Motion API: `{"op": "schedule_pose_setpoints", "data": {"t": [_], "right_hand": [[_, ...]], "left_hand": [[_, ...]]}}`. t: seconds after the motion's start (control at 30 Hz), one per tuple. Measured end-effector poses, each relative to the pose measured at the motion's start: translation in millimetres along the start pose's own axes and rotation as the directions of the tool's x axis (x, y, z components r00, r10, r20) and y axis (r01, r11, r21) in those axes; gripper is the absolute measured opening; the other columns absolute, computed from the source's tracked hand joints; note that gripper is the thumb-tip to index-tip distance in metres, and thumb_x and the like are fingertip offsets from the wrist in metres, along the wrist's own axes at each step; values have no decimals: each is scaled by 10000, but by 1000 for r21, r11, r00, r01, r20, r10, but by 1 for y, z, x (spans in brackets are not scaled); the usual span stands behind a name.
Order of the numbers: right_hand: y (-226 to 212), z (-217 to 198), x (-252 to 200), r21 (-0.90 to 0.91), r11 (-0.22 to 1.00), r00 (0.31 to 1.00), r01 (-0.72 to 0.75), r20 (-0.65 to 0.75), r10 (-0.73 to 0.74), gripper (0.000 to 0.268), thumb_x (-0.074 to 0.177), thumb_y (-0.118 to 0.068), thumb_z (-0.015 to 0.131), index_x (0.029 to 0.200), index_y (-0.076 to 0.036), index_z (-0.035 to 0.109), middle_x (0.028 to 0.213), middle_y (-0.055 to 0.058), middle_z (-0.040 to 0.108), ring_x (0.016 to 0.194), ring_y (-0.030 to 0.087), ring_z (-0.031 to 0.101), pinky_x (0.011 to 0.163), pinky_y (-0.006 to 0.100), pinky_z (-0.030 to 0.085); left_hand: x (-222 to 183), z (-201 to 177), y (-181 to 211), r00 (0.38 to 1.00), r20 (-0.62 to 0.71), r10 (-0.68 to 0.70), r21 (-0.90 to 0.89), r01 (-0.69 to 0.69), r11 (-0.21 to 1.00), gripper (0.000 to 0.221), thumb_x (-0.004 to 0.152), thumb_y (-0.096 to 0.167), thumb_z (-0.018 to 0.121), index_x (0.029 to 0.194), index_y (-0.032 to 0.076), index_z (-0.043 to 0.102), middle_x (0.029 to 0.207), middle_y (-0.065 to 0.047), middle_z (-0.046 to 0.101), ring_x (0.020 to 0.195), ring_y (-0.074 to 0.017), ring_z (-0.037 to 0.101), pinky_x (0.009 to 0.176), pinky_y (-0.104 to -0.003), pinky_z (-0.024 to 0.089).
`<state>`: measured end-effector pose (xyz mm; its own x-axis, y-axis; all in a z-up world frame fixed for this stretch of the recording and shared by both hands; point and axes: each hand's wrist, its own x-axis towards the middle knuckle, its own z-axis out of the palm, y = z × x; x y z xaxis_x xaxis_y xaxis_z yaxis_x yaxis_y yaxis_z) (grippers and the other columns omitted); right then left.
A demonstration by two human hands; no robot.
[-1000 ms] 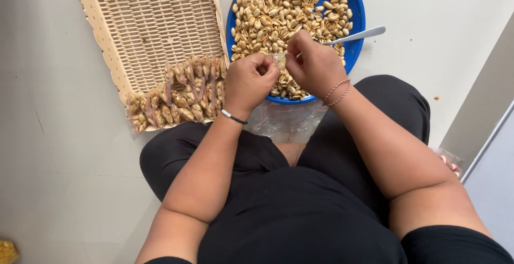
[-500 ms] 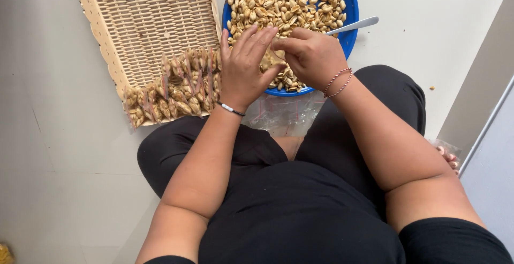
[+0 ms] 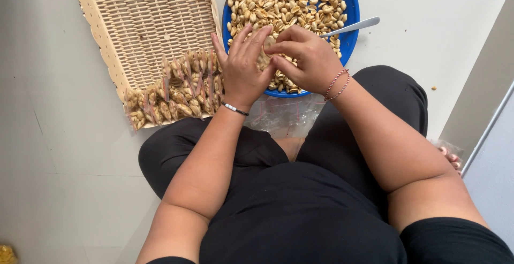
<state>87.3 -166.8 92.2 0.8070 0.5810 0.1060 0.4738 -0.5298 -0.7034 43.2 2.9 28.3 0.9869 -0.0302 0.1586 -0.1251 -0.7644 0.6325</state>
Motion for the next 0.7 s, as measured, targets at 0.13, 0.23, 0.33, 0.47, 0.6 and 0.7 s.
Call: {"op": "schedule_pose_setpoints", "data": {"t": [0.13, 0.23, 0.33, 0.47, 0.6, 0.7], "right_hand": [[2, -4, 2, -42, 996, 995, 73, -66, -76, 114, 864, -4, 838, 960, -50, 799, 1034, 73, 659, 821, 203, 611, 676, 311, 504], [20, -16, 2, 54, 993, 994, 107, -6, -107, 201, 812, 21, 859, 981, -77, 808, 1099, 97, 660, 926, 232, 633, 779, 340, 545], [73, -41, -12, -75, 993, 994, 86, -64, -91, 267, 883, 96, 825, 1118, -1, 742, 1163, 147, 712, 1098, 303, 659, 1003, 409, 531], [165, -53, -52, -430, 781, 886, -453, -118, 448, 504, 949, -165, 844, 1373, -16, 616, 1210, 223, 671, 915, 348, 658, 800, 469, 555], [202, -49, -66, -380, 606, 657, -699, -8, 754, 578, 914, -252, 861, 1392, -26, 628, 1102, 222, 739, 967, 364, 726, 836, 483, 577], [193, -55, -63, -328, 601, 635, -729, 4, 773, 251, 908, -205, 877, 1098, -70, 783, 968, 171, 740, 767, 288, 713, 706, 423, 614]], "left_hand": [[1, 0, -4, 1000, 10, -27, -21, 28, 999, 587, 841, 248, 793, 1388, 221, 582, 1308, 27, 737, 1381, -230, 553, 1214, -718, 18], [2, -1, -9, 999, 24, -22, -37, 23, 999, 605, 848, 328, 811, 1396, 227, 573, 1335, 39, 721, 1400, -233, 533, 1217, -707, -5], [2, -3, -14, 999, 25, -27, -132, 30, 991, 569, 874, 287, 809, 1394, 226, 586, 1368, 1, 707, 1398, -253, 552, 1243, -690, 1], [7, -18, -13, 1000, 20, -5, -263, 10, 965, 558, 879, 202, 832, 1381, 239, 592, 1372, 22, 706, 1415, -235, 548, 1288, -615, 55], [6, -24, -16, 1000, 16, 24, -277, -19, 961, 558, 863, 167, 853, 1362, 239, 611, 1363, 25, 708, 1415, -224, 541, 1296, -589, 72], [6, -29, -18, 1000, 4, 27, -276, -25, 961, 574, 867, 207, 862, 1377, 205, 599, 1379, -60, 693, 1381, -235, 575, 1291, -577, 140]]}}
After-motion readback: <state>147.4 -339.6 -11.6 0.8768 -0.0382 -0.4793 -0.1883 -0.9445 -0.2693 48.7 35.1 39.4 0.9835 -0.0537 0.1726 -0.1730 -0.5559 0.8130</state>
